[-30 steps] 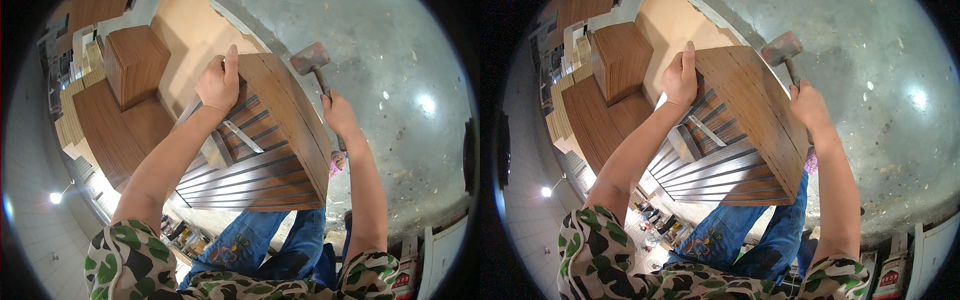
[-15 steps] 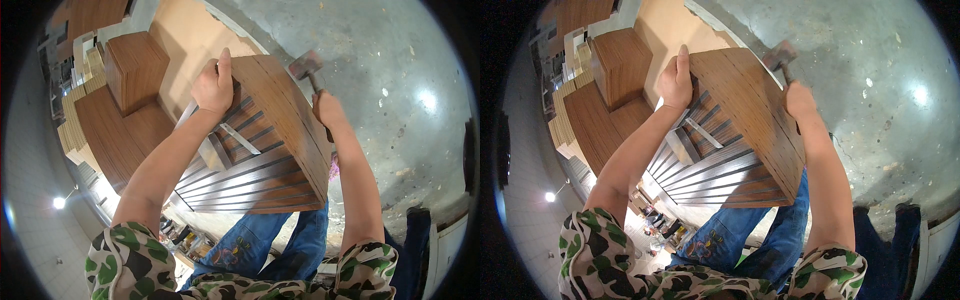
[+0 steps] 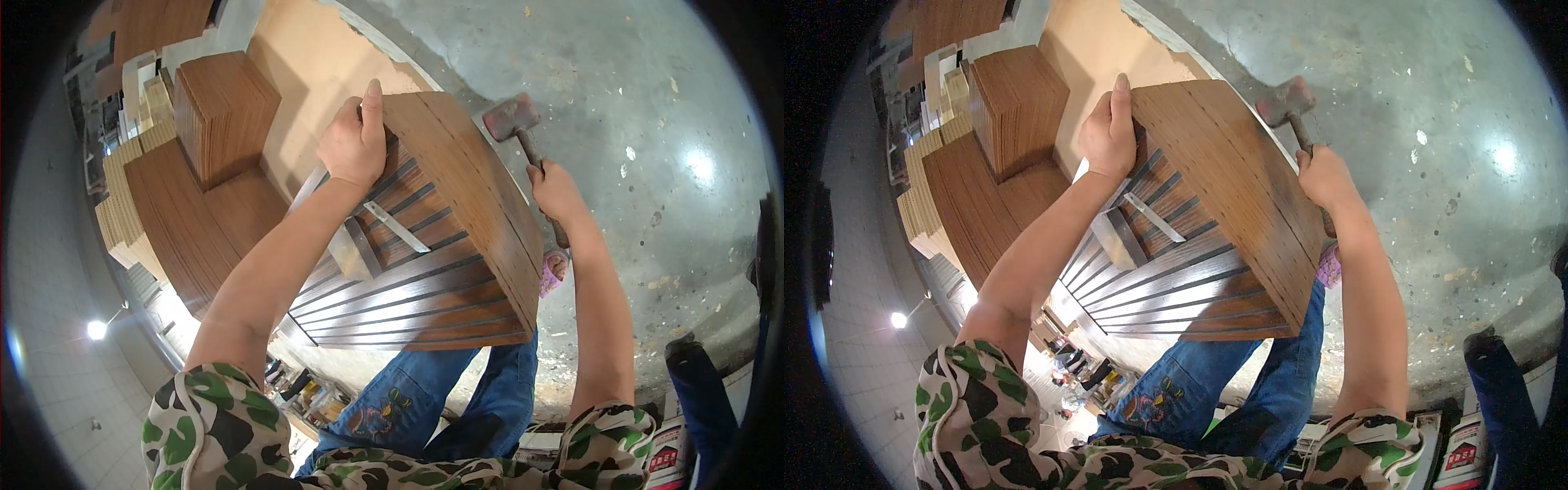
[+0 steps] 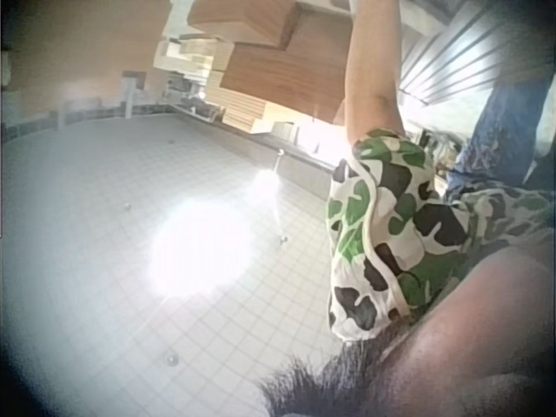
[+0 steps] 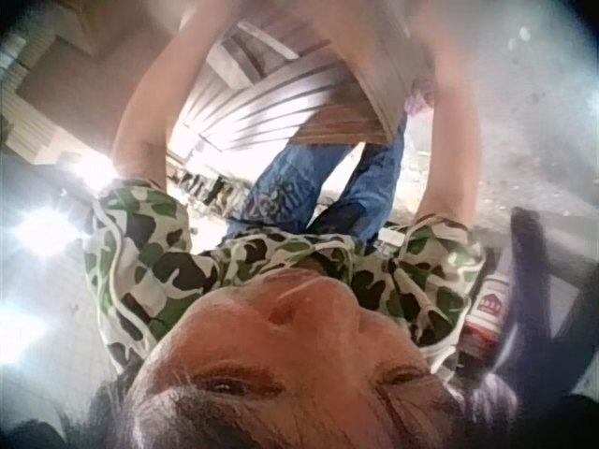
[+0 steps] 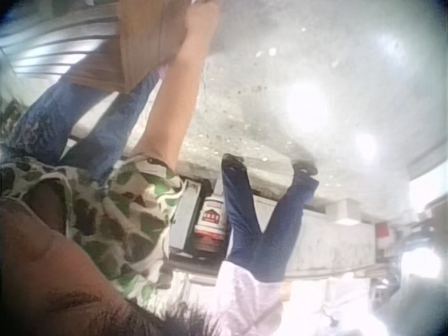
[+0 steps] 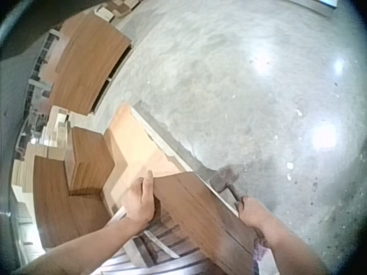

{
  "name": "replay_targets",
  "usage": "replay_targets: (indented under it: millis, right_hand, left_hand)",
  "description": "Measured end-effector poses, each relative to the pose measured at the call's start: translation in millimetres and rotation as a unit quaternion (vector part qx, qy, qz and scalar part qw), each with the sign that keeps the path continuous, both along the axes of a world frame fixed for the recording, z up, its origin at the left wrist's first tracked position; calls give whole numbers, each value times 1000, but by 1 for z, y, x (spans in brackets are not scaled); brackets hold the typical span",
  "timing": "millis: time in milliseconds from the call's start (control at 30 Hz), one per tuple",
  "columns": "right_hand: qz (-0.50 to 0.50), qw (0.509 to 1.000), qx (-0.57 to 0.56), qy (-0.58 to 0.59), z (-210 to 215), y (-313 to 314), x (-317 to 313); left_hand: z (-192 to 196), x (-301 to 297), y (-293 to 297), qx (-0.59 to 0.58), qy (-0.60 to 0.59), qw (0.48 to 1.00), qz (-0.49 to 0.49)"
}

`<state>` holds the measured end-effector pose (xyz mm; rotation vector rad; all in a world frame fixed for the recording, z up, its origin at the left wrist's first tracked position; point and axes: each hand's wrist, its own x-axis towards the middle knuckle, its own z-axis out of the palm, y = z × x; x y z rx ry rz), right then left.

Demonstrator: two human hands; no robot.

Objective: The person aligns wooden panels of a furniture unit, trims excess material from the edges using a knife, and hammers the sections together with a rubber mallet.

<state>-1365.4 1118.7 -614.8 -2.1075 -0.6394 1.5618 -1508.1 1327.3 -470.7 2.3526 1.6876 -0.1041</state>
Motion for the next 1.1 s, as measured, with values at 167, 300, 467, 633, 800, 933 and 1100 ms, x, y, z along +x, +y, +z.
replay_targets:
  millis: [167,300,467,633,800,933,1100]
  right_hand:
    - [2,996,81,-38,57,13,0]
    - [56,993,92,-54,62,19,-1]
    - [-7,997,71,-25,87,26,10]
    - [54,995,60,-57,90,25,-15]
    - [-6,995,87,-54,86,9,-11]
    - [24,995,59,-70,96,-19,-29]
    - [-54,996,69,-24,107,-72,-13]
  left_hand:
    - [-1,-5,4,6,13,1000,-5]
    - [-2,-2,1,0,9,1000,0]
    - [0,1,0,4,9,1000,1]
    - [-2,-5,3,6,5,1000,-2]
    - [-4,2,-1,10,-1,1000,-14]
    - [-3,-2,1,0,-19,1000,-4]
    - [0,-1,1,4,-10,1000,-3]
